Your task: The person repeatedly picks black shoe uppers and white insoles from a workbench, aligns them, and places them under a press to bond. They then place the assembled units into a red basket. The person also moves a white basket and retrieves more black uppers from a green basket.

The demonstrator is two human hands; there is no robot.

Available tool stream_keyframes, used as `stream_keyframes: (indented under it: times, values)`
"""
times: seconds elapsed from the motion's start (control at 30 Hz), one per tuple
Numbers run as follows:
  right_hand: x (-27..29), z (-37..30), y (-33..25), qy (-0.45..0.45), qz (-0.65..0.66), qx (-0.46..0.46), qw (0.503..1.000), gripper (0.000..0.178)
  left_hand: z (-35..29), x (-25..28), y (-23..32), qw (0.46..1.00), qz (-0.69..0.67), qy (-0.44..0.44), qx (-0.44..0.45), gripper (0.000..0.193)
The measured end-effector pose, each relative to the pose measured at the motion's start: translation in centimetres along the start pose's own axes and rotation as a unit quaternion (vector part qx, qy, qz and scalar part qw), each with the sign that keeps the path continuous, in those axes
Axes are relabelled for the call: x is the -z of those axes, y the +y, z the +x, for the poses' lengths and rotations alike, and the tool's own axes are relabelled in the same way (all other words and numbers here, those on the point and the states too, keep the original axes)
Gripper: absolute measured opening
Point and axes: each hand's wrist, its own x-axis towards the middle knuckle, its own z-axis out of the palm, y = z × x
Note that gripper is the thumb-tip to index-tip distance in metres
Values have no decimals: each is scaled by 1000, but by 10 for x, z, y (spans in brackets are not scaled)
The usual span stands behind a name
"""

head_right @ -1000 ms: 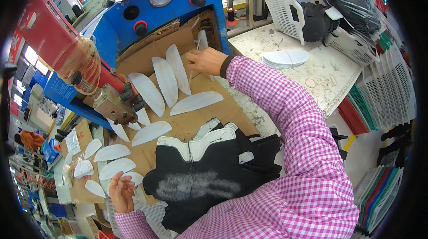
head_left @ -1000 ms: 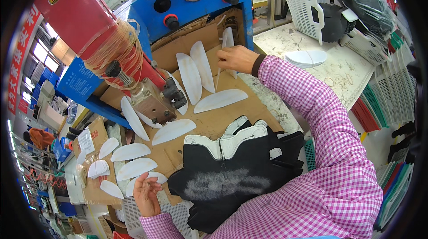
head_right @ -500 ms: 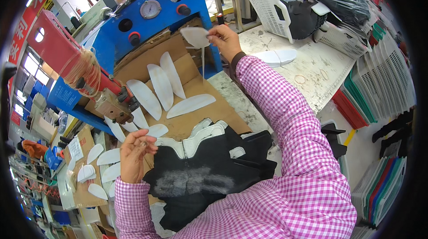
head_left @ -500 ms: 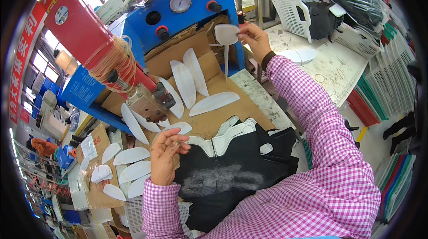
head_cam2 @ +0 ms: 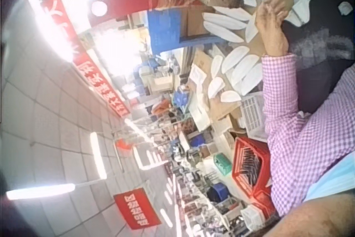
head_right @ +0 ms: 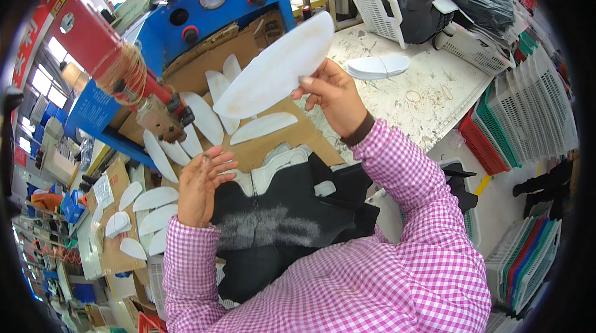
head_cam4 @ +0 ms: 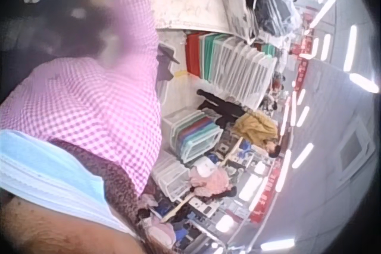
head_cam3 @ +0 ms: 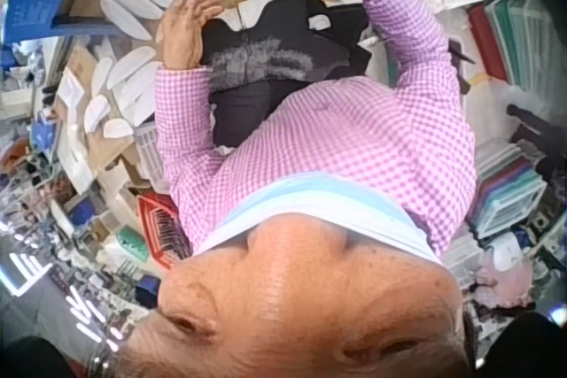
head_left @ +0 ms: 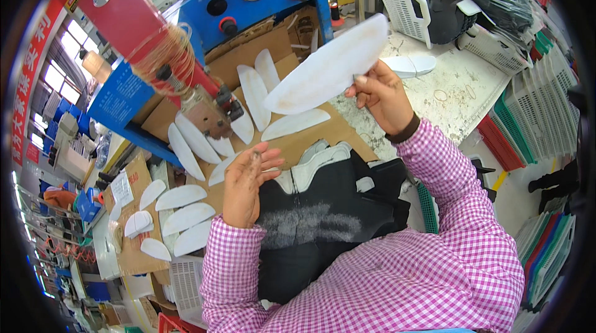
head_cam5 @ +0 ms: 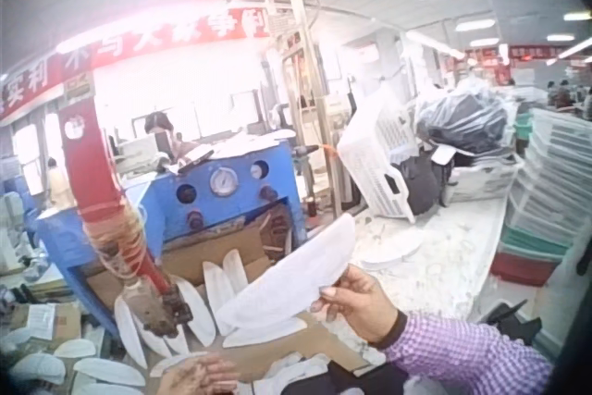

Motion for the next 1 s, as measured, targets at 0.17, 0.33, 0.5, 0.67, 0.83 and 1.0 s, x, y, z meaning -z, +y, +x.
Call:
stream_keyframes:
  times: [0.17,0.33,0.5,0.67,0.83,1.0]
  values:
    - [-41,-58,19,-84,-93,64,990,22,-23,-20,-18,965,-255,-28,44,54]
    - [-67,-78,27,-234,-285,280,886,21,-35,-29,-16,948,-315,12,-48,44]
    - [-78,-86,17,-298,-390,273,827,37,-36,-5,-13,946,-309,86,-50,36]
    - [-80,-93,9,-316,-385,277,821,36,-33,19,-24,946,-297,117,-52,35]
    - [-84,-82,-3,-331,-376,233,833,20,-38,33,-19,970,-232,67,-14,47]
    - [-78,-43,-16,-431,-281,98,852,13,-49,43,-3,979,-104,-159,75,72]
